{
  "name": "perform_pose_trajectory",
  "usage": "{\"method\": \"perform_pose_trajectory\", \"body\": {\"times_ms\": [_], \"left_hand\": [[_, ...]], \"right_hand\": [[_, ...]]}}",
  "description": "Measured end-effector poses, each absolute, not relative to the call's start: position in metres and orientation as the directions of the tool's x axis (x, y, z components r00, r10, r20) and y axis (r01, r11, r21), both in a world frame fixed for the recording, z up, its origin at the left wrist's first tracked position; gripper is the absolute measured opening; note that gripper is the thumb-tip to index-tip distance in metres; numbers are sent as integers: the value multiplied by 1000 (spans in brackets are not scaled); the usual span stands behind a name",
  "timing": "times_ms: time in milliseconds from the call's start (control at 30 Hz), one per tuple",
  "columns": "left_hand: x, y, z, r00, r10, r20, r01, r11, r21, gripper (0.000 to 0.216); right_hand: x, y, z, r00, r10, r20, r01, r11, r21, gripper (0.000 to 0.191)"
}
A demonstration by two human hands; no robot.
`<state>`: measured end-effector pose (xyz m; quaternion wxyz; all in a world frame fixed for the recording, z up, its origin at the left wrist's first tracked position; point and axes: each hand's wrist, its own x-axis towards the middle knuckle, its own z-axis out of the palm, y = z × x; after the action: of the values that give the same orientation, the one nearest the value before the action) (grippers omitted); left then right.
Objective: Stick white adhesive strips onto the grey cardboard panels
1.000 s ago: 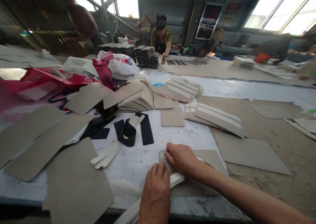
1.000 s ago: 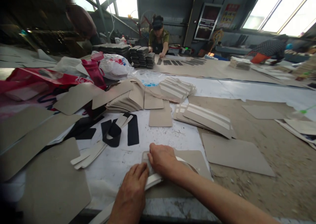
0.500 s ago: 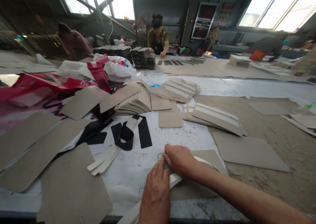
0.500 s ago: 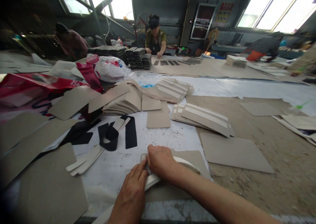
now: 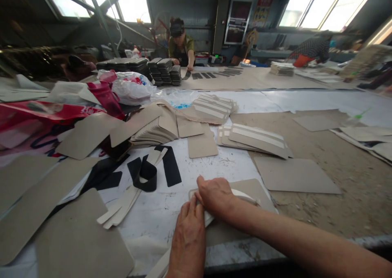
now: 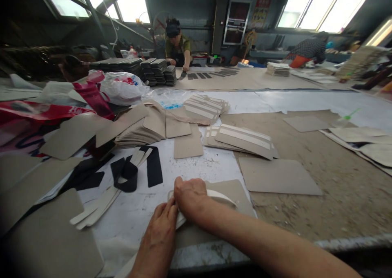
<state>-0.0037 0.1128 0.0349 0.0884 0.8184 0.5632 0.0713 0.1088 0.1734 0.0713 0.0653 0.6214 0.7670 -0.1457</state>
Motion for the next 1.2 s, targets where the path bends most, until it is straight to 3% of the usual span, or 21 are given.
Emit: {"method": "perform_pose_trajectory", "body": {"times_ms": [100, 367, 600, 900, 1200], "left_hand": [[-5, 113, 34, 390, 921, -21, 899, -375, 227, 39], [-3, 110, 21, 353, 932, 86, 914, -363, 180, 43], [0, 112, 8, 412, 891, 191, 911, -409, -56, 51], [18, 116, 24, 459, 880, 125, 859, -403, -315, 49], [29, 118, 28, 497, 861, 107, 786, -394, -475, 47]], "right_hand": [[125, 173, 74, -207, 937, -281, 975, 174, -138, 26], [160, 172, 75, -167, 934, -315, 977, 116, -177, 25], [166, 172, 68, -148, 944, -294, 980, 101, -169, 22], [164, 170, 75, -130, 932, -338, 988, 91, -127, 27], [230, 167, 85, -74, 918, -390, 987, 12, -158, 31]]}}
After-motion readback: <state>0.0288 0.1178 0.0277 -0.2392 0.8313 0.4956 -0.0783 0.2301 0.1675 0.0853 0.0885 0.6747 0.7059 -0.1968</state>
